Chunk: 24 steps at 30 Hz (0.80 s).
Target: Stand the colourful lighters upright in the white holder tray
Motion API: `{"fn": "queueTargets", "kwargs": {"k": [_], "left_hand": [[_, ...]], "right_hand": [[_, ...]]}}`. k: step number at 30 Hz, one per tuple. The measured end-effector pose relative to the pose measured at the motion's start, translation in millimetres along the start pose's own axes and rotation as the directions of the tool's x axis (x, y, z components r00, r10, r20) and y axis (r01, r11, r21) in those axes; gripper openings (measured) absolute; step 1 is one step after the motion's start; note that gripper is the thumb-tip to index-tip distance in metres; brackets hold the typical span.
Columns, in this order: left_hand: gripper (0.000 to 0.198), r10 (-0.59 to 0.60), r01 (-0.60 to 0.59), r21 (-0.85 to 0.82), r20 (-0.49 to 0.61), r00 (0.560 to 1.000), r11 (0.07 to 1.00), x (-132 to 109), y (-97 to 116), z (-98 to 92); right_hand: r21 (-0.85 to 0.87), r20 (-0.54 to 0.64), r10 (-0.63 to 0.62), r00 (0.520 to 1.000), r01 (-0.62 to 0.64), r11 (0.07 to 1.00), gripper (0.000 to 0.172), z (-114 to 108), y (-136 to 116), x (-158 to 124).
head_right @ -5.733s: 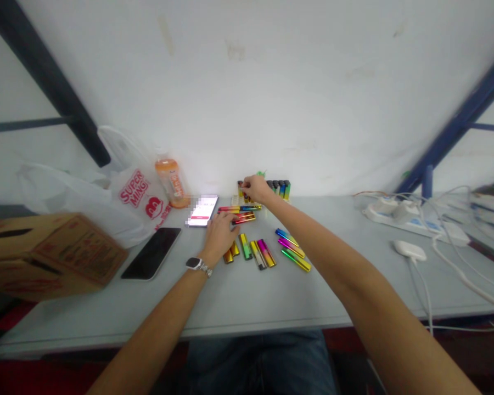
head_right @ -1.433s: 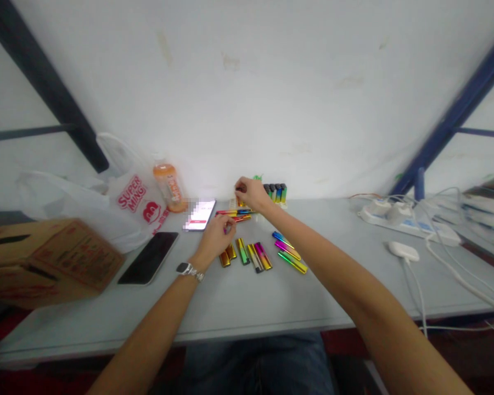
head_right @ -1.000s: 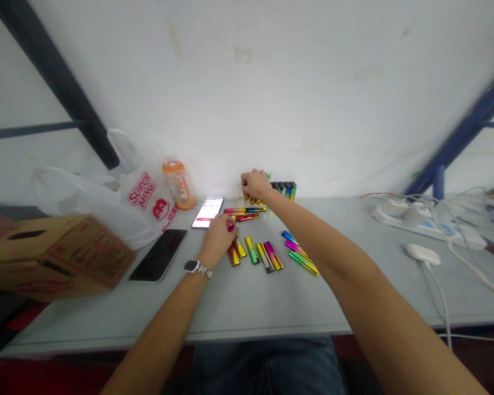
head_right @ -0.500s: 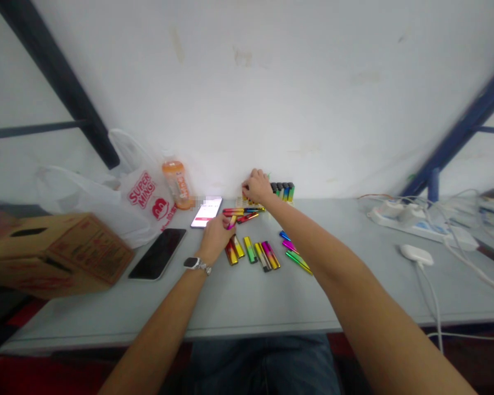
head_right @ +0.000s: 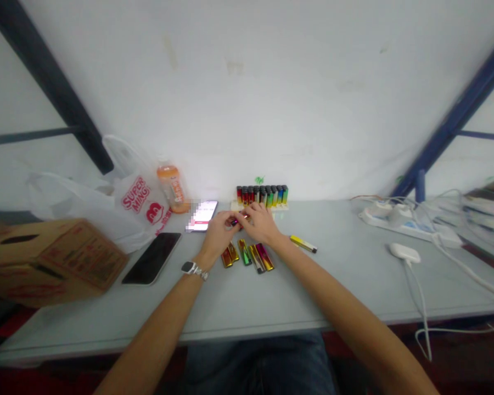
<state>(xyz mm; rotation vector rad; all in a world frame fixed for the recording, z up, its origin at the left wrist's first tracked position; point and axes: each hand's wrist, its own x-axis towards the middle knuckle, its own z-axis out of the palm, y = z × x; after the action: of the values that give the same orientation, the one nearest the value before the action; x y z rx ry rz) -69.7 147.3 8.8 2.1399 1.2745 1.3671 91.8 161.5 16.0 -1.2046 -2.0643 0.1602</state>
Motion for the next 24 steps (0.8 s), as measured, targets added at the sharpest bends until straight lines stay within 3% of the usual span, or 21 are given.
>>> {"fn": "queueTargets", "kwargs": {"k": [3, 5, 10, 14, 16, 20, 24], "left_hand": [[0.014, 0.009, -0.016, -0.148, -0.044, 0.999, 0.989, -2, 11, 2.7], [0.02, -0.013, -0.007, -0.258, -0.077, 0.997, 0.966, -4, 17, 5.3], [0.016, -0.02, 0.001, -0.327, -0.054, 0.998, 0.945, -7, 22, 13.6], [0.015, 0.021, -0.03, -0.259, -0.04, 0.999, 0.965, -8, 22, 19.6], [0.014, 0.045, -0.053, -0.244, -0.038, 0.998, 0.968, -8, 22, 20.0], [0.018, 0.086, -0.085, -0.215, -0.004, 0.996, 0.973, -9, 22, 15.4], [0.018, 0.057, -0.056, -0.161, 0.006, 0.998, 0.985, -8, 20, 10.4]], "right_hand": [[0.265, 0.043, 0.075, 0.996, -0.084, 0.961, 0.054, -3, -7, -10], [0.439, 0.058, 0.159, 0.986, -0.168, 0.883, 0.061, -3, -14, -16], [0.789, 0.21, 0.305, 0.929, -0.345, 0.509, 0.065, 4, -26, -29], [0.869, 0.394, 0.299, 0.869, -0.458, 0.186, 0.067, 7, -30, -34], [0.87, 0.45, 0.296, 0.842, -0.489, 0.067, 0.065, 7, -32, -35], [0.881, 0.448, 0.374, 0.812, -0.472, -0.031, 0.063, 2, -34, -34], [0.889, 0.424, 0.447, 0.788, -0.456, -0.041, 0.062, -5, -29, -32]]}}
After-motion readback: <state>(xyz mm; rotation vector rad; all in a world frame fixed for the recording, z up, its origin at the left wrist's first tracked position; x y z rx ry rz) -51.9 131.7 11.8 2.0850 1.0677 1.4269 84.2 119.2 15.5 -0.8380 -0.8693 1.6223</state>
